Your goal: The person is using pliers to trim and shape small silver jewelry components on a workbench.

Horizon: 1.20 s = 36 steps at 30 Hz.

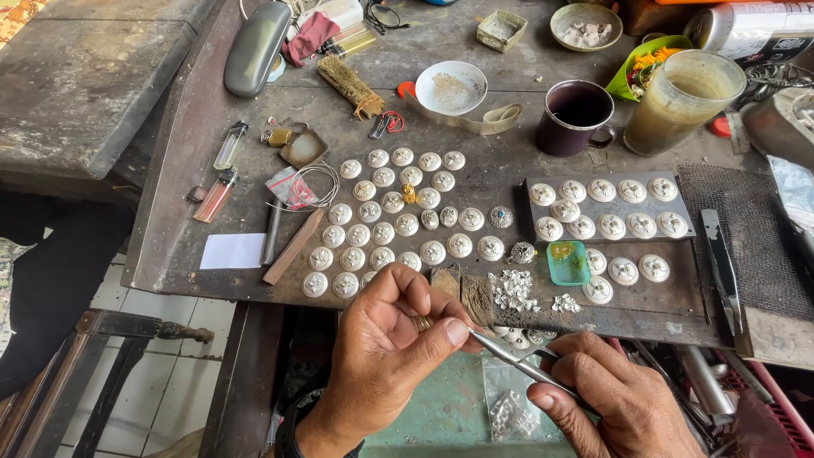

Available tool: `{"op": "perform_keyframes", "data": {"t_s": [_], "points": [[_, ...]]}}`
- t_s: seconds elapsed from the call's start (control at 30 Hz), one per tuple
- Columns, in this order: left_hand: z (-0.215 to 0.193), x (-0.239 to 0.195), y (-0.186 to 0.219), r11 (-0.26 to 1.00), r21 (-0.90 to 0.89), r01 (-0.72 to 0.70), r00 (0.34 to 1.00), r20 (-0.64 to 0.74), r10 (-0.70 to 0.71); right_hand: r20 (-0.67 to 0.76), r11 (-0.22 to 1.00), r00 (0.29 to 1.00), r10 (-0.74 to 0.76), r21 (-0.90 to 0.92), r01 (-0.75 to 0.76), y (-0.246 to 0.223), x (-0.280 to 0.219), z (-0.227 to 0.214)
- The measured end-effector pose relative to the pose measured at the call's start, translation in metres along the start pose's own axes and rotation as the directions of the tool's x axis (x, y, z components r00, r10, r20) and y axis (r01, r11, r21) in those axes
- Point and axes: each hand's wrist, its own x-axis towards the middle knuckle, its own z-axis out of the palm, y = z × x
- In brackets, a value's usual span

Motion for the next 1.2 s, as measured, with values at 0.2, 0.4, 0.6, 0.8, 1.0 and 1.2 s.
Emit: {"op": "perform_keyframes", "data": {"t_s": [0.2,0.4,0.6,0.8,1.0,1.2], "points": [[-0.0020,0.0016,0.0016,0.997,-0.049,0.060,0.998,0.033,-0.059,-0.002,0.999,1.000,-0.003,0.046,0.004,-0.0015,0.0012,-0.0018],[-0.0003,0.0007,0.0008,0.999,-0.044,0.004,0.999,0.055,-0.001,-0.006,0.999,1.000,0.001,0.043,-0.001,-0.0027,0.0015,-0.0017],[-0.0011,0.0005,-0.0003,1.000,-0.011,-0.011,0.999,0.046,0.011,0.014,1.000,1.000,-0.008,0.030,0.008,-0.0006,0.0012,-0.0016],[-0.0034,0.0011,0.0023,0.999,0.018,0.049,0.997,0.057,-0.050,0.010,0.998,0.998,-0.058,0.013,0.058,-0.0010,0.0023,-0.0038],[-0.0050,0.0001,0.0014,0.998,0.019,0.053,0.994,0.095,-0.055,0.050,0.998,0.998,-0.050,-0.045,0.052,0.0044,-0.0025,-0.0038],[-0.0049,-0.0001,0.0025,0.998,-0.002,0.066,0.990,0.128,-0.065,0.054,0.994,0.994,-0.100,-0.033,0.102,0.0048,-0.0010,-0.0043]]}}
